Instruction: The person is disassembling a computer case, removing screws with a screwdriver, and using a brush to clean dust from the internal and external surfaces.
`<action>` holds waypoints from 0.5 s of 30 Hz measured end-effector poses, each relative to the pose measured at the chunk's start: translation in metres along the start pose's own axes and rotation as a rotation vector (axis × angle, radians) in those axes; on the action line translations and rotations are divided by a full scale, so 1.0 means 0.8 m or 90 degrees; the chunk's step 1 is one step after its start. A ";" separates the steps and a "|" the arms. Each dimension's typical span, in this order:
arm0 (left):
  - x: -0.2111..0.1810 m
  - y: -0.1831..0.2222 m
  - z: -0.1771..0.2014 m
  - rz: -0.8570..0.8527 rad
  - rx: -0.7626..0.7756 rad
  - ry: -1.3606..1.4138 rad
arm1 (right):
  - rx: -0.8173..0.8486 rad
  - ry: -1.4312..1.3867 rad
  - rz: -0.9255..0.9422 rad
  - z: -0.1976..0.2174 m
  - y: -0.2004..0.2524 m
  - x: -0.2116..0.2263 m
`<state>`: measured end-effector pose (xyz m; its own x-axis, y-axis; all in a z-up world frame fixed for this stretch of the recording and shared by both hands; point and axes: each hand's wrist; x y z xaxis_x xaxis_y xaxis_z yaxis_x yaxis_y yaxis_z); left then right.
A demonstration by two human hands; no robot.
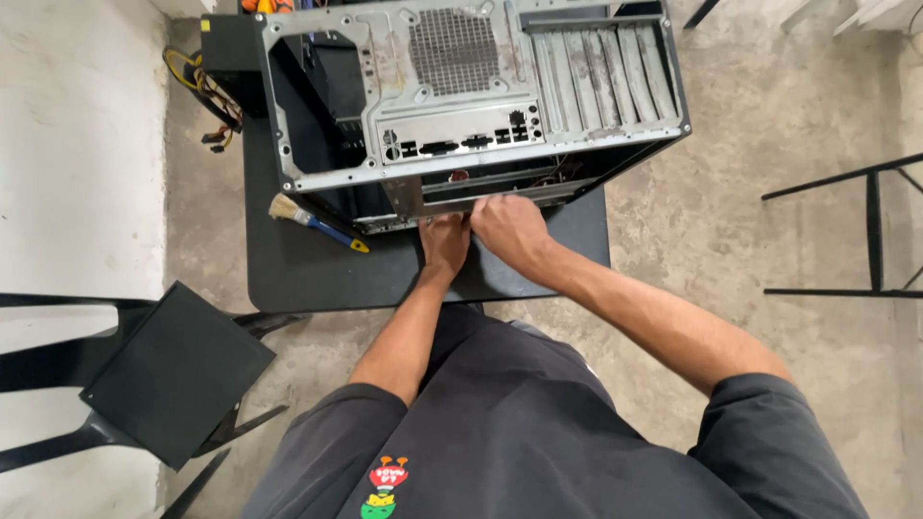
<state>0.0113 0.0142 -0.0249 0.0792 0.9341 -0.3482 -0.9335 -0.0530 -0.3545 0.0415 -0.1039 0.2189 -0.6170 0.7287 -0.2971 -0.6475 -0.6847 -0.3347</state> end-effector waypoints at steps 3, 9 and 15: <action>-0.002 -0.002 -0.002 0.070 0.085 0.062 | -0.056 -0.002 0.039 -0.027 0.000 0.001; -0.001 0.000 -0.010 0.041 0.066 -0.009 | -0.154 -0.096 0.161 -0.020 -0.009 0.001; 0.018 0.009 -0.027 -0.035 0.054 -0.001 | -0.123 -0.090 0.211 -0.042 0.004 0.002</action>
<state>0.0130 0.0198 -0.0515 0.1305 0.9353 -0.3288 -0.9541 0.0282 -0.2983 0.0533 -0.1045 0.1870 -0.8426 0.4501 -0.2956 -0.3153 -0.8574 -0.4067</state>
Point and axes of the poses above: each hand's wrist, its own y-axis away from the middle knuckle, its own z-axis out of the back of the hand, x = y × z, and after that the axes turned 11 degrees about -z, right-handed
